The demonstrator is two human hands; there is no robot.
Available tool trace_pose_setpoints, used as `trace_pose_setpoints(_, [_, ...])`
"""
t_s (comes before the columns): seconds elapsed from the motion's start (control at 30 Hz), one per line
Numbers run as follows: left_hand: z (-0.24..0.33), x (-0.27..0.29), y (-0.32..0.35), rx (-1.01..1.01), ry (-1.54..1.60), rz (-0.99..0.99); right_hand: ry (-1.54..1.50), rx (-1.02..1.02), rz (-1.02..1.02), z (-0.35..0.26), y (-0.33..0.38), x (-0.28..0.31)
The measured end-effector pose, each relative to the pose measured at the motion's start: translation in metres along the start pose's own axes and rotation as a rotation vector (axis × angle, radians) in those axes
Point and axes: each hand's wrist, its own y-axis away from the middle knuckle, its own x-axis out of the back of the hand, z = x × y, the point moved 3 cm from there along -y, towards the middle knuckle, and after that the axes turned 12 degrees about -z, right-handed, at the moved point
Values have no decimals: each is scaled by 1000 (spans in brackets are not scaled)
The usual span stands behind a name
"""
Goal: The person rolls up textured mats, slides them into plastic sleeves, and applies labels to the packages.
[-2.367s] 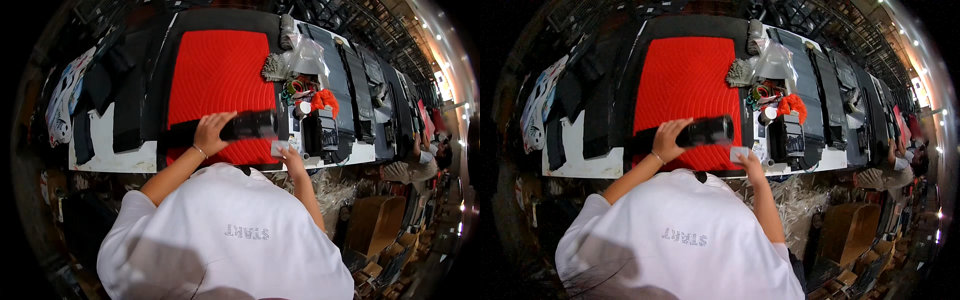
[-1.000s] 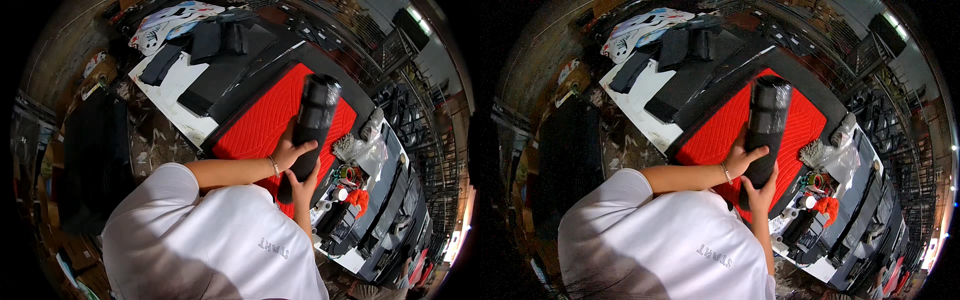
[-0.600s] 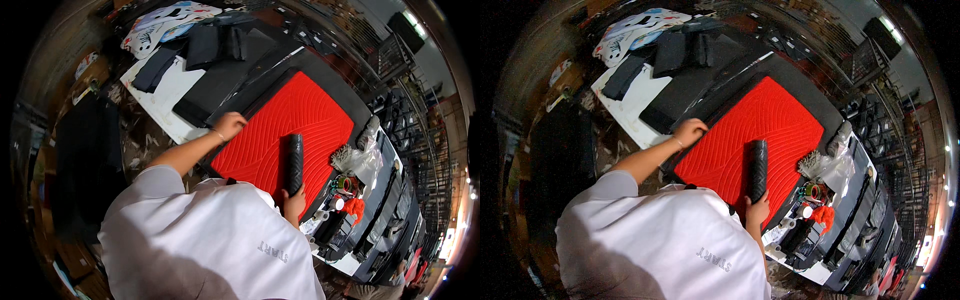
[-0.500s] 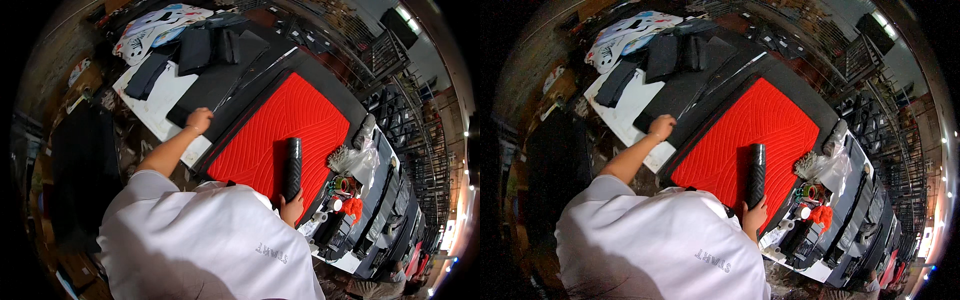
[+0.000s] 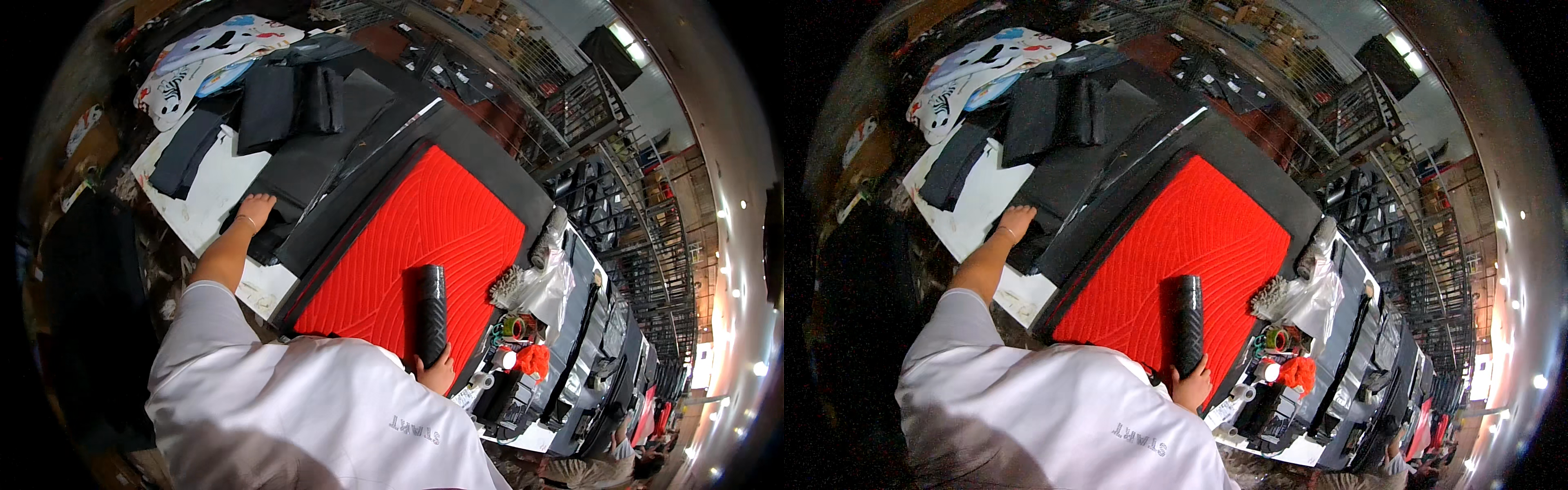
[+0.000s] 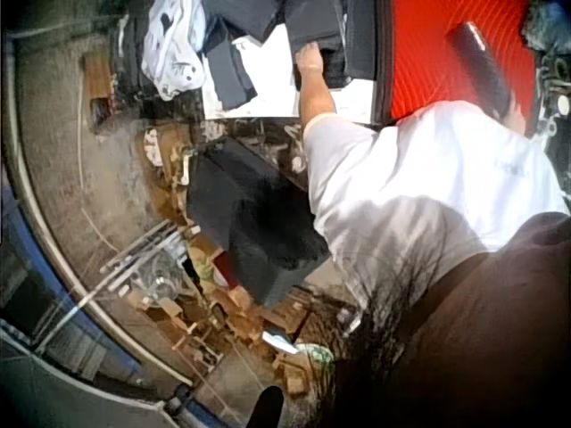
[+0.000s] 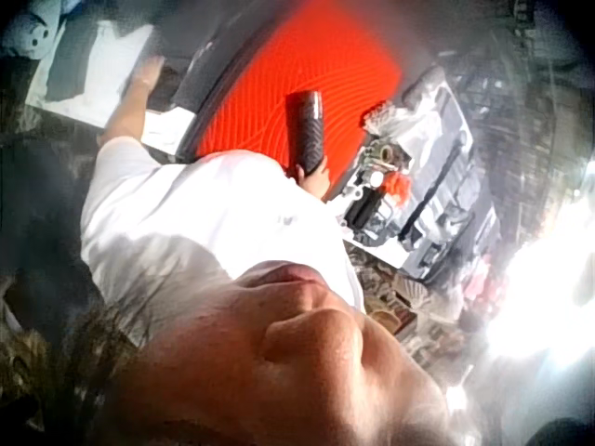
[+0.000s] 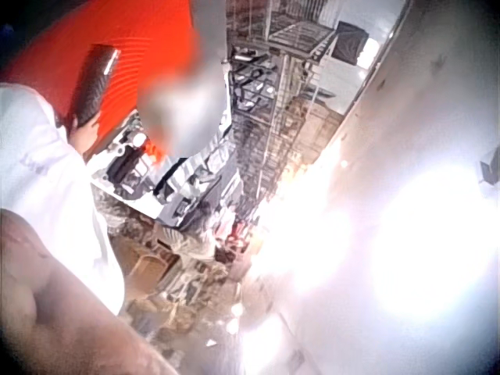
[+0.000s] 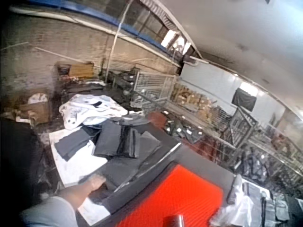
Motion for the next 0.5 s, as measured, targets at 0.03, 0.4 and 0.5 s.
trace_pose_setpoints(0.03, [11,17,-5,-28,81,51,2,-18,-2,2,1,-1])
trace_pose_setpoints(0.4, [238,127,44,-697,542,236,-30,24,26,5,1,-3])
trace_pose_setpoints(0.5, [306,78,78,-673,369,181,-130,51,-5,14,-3,3])
